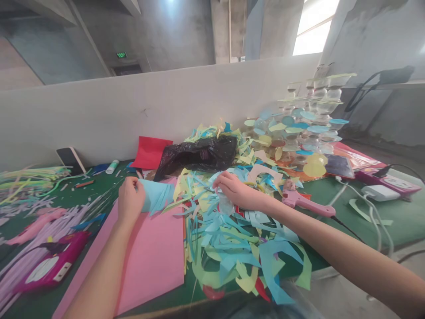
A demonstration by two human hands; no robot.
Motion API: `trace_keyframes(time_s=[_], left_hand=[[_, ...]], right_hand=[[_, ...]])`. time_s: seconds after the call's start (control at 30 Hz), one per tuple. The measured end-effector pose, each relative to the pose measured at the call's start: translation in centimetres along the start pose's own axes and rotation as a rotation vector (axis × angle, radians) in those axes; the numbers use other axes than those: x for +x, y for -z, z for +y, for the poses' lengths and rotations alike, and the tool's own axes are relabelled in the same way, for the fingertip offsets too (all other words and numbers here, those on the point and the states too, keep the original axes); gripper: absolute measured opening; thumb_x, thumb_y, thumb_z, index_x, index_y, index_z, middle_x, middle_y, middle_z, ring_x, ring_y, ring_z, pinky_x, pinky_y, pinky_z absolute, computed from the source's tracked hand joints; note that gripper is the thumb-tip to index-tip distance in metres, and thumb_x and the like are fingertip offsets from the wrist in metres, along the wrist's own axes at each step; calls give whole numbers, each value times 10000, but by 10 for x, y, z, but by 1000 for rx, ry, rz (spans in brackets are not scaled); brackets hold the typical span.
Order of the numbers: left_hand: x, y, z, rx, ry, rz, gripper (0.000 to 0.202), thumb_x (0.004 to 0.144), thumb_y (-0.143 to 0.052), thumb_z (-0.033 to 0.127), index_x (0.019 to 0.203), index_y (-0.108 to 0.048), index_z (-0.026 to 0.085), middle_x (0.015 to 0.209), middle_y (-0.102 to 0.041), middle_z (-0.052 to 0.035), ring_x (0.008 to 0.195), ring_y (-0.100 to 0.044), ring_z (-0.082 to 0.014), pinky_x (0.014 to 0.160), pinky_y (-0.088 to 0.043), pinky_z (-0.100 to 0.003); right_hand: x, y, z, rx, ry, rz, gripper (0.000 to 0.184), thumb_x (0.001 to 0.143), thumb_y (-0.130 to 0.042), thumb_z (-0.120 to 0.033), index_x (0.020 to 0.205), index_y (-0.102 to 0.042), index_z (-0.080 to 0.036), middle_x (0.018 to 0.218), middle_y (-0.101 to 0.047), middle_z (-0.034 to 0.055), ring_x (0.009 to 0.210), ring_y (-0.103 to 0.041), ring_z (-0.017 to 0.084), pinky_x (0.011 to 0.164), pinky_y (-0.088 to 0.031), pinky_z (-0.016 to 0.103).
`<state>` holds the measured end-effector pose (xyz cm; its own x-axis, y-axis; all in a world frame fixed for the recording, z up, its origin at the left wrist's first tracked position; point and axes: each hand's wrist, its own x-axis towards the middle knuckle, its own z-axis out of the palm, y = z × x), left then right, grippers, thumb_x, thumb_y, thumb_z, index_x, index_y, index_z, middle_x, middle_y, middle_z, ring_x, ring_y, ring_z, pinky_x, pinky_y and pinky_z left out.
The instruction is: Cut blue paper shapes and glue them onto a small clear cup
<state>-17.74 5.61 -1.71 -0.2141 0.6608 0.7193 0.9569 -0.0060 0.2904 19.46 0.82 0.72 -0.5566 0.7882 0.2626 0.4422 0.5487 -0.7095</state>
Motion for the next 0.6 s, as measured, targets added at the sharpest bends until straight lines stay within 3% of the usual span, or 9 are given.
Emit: trace_keyframes(time_s=[0.6], left_hand=[[0,0,1,5,23,-17,83,827,-432,232,883,-486,204,852,-608,-96,856,-587,-270,782,-466,-378]], right_hand=[[3,-3,-2,-13,43,51,325,992,-240,-203,952,-562,-200,1075,-522,84,1081,-496,195,993,-398,386]])
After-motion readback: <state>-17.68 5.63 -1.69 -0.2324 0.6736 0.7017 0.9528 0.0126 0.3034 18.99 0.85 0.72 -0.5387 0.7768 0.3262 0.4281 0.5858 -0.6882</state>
